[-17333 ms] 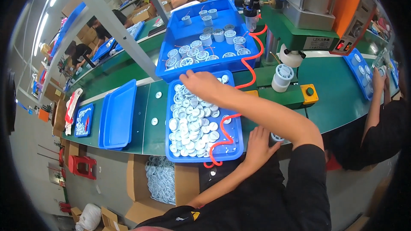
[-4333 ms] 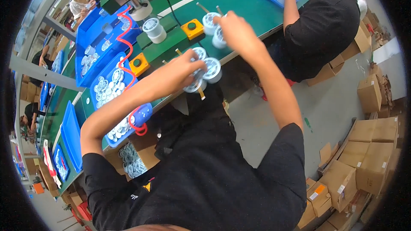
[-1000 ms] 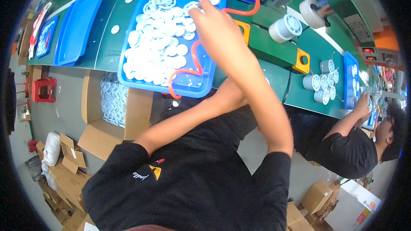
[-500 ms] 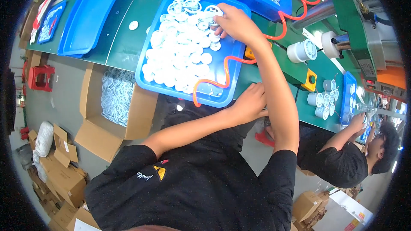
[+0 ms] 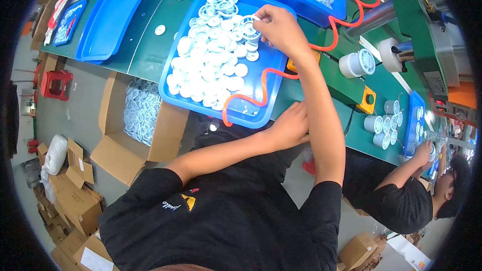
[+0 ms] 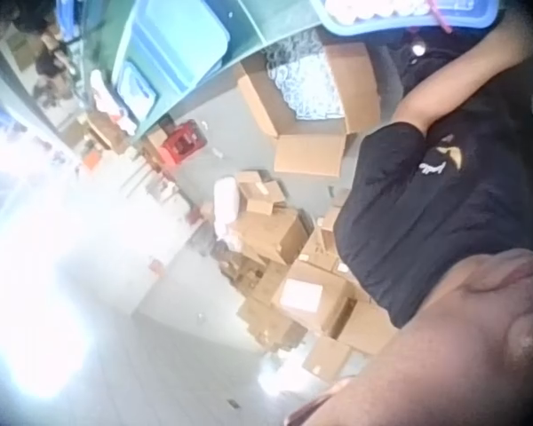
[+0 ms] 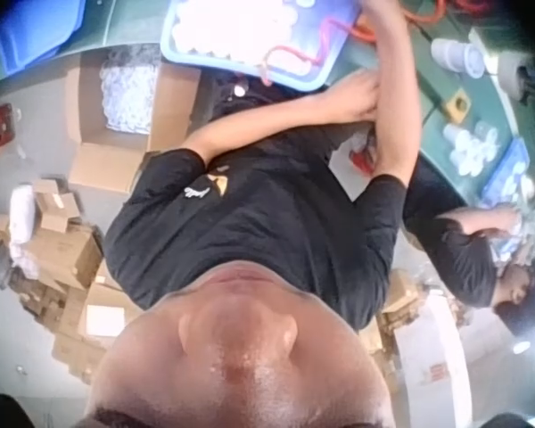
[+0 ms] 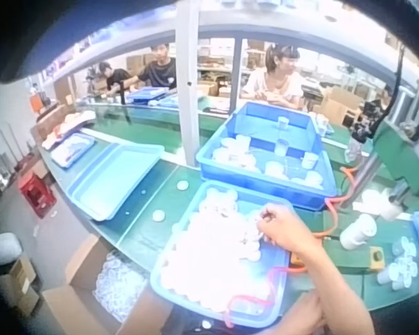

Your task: The person assembles internal circuit board components into plastic housings using a pneumatic press machine.

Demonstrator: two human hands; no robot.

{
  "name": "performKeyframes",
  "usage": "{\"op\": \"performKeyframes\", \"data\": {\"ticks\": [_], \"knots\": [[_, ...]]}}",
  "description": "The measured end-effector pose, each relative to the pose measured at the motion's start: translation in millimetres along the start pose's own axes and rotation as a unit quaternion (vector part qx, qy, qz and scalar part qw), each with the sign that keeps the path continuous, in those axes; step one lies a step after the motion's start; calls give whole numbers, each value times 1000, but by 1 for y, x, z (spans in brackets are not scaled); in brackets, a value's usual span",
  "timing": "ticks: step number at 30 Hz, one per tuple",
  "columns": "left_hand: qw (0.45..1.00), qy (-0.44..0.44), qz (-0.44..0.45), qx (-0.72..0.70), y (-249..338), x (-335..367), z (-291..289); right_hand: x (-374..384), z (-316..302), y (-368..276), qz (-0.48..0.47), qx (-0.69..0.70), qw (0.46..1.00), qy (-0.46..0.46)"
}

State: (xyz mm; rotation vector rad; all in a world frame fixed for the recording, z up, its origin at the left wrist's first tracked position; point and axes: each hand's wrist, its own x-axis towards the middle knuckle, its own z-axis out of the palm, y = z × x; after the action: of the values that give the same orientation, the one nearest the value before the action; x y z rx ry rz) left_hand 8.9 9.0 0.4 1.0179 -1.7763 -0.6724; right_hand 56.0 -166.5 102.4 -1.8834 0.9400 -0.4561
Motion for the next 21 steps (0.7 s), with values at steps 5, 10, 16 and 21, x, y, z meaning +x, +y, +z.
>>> {"op": "performKeyframes", "data": {"ticks": [5, 10, 16, 21], "knots": [[1000, 2, 11, 13, -4, -2, 6, 0, 11, 13, -167, -163, 968, 97], [999, -6, -13, -47, 1, 6, -1, -6, 27, 21, -150, -231, 955, 109], [998, 50, 13, -42, 4, 6, -1, -2, 25, 24, -94, -240, 956, 137], [993, 95, 36, -66, 3, 7, 1, 6, 30, 30, -41, -332, 930, 155]]}}
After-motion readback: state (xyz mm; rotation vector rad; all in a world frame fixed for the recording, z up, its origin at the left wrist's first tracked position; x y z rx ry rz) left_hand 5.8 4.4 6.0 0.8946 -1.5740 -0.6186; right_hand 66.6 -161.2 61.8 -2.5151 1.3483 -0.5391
